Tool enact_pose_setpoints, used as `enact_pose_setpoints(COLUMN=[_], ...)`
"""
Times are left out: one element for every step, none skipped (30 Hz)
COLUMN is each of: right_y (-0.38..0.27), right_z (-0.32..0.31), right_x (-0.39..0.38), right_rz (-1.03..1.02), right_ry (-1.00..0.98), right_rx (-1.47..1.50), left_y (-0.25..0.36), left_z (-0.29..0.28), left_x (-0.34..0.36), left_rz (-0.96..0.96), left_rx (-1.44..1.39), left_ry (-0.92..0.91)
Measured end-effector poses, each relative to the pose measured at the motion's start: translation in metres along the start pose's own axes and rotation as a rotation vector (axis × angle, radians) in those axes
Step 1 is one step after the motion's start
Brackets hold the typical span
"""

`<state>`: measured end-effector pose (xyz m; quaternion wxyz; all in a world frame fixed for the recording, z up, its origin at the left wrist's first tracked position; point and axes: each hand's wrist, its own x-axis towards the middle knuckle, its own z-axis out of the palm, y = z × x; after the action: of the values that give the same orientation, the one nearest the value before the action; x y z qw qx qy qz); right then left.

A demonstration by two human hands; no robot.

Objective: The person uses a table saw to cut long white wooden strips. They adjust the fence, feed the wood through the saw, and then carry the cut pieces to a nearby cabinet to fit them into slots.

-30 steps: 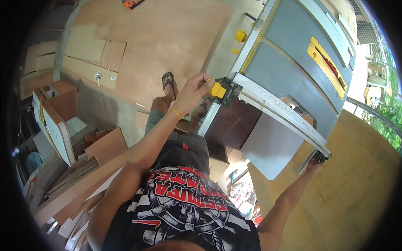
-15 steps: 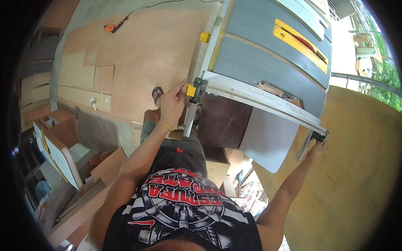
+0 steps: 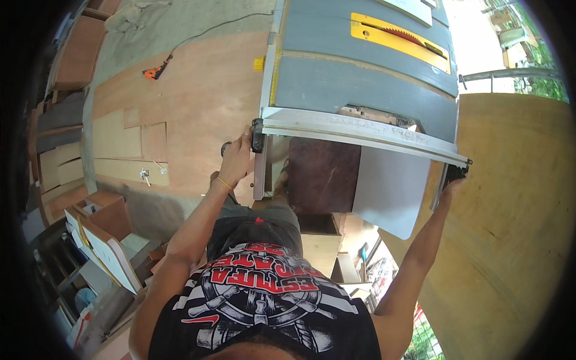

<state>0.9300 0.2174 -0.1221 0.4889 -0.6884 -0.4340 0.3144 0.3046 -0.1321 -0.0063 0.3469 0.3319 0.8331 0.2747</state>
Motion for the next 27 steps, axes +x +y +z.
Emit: enact_pose_setpoints(right_y=[0.01,0.019,0.028,0.029,0.027,0.021,0.011,0.0,-0.009,-0.018,-0.026,-0.031,-0.03,-0.031,-0.032,-0.035,-0.037,-0.039,-0.043,-0.045,-0.057,-0.065,-0.067,-0.062,-0.063,-0.063,-0.064], right_z=[-0.014,-0.022,-0.028,-0.026,-0.026,-0.023,-0.013,-0.005,0.006,0.014,0.019,0.019,0.006,-0.01,-0.003,0.003,0.004,0.005,0.008,0.001,0.008,0.01,0.026,0.032,0.033,0.037,0.038], right_x=[0.015,0.02,0.019,0.021,0.024,0.024,0.02,0.014,0.003,-0.008,-0.018,-0.023,-0.018,-0.013,-0.018,-0.019,-0.026,-0.026,-0.03,-0.037,-0.044,-0.048,-0.051,-0.047,-0.048,-0.047,-0.051], right_rz=[-0.006,-0.002,-0.039,-0.084,-0.132,-0.077,-0.021,0.036,0.099,0.164,0.227,0.29,0.173,0.163,0.17,0.167,0.158,0.132,0.101,0.072,0.119,0.167,0.077,-0.017,-0.102,-0.127,-0.151], right_ry=[0.062,0.105,0.096,0.077,0.062,0.054,0.04,0.027,0.007,-0.017,-0.032,-0.042,-0.051,-0.04,-0.048,-0.049,-0.046,-0.023,-0.014,0.009,0.08,0.155,0.1,0.067,0.028,0.034,0.032], right_rx=[-0.043,-0.09,-0.105,-0.115,-0.127,-0.073,-0.017,0.036,0.085,0.127,0.172,0.211,0.185,0.152,0.133,0.123,0.174,0.252,0.293,0.336,0.257,0.173,0.095,0.005,-0.108,-0.089,-0.082], left_y=[0.0,0.003,0.007,0.004,-0.002,-0.007,-0.01,-0.012,-0.018,-0.026,-0.032,-0.037,-0.034,-0.029,-0.027,-0.027,-0.029,-0.023,-0.022,-0.022,-0.024,-0.008,-0.02,-0.026,-0.032,-0.038,-0.04], left_z=[0.001,-0.004,-0.01,-0.01,-0.007,-0.004,-0.006,-0.009,-0.014,-0.019,-0.027,-0.032,-0.03,-0.028,-0.03,-0.029,-0.021,-0.016,-0.012,-0.007,-0.009,-0.02,-0.016,-0.013,-0.007,-0.004,-0.001], left_x=[0.008,0.009,0.011,0.01,0.011,0.012,0.013,0.017,0.018,0.018,0.022,0.023,0.025,0.027,0.027,0.025,0.012,0.016,0.018,0.02,0.02,0.014,0.014,0.02,0.018,0.023,0.027], left_rz=[0.019,-0.046,-0.1,-0.101,-0.099,-0.099,-0.086,-0.07,-0.062,-0.076,-0.079,-0.083,-0.083,-0.082,-0.09,-0.071,-0.05,0.008,-0.01,-0.019,-0.006,-0.012,0.066,0.036,-0.017,-0.07,-0.058], left_rx=[-0.016,-0.048,-0.074,-0.104,-0.137,-0.169,-0.202,-0.236,-0.266,-0.284,-0.3,-0.319,-0.31,-0.3,-0.272,-0.31,-0.348,-0.385,-0.469,-0.547,-0.472,-0.308,-0.124,-0.265,-0.404,-0.543,-0.529], left_ry=[-0.014,-0.066,-0.115,-0.101,-0.09,-0.078,-0.082,-0.088,-0.093,-0.03,0.028,0.079,0.05,0.023,0.016,0.042,0.067,0.091,0.065,0.024,0.017,0.042,0.169,0.131,0.08,0.025,0.042])
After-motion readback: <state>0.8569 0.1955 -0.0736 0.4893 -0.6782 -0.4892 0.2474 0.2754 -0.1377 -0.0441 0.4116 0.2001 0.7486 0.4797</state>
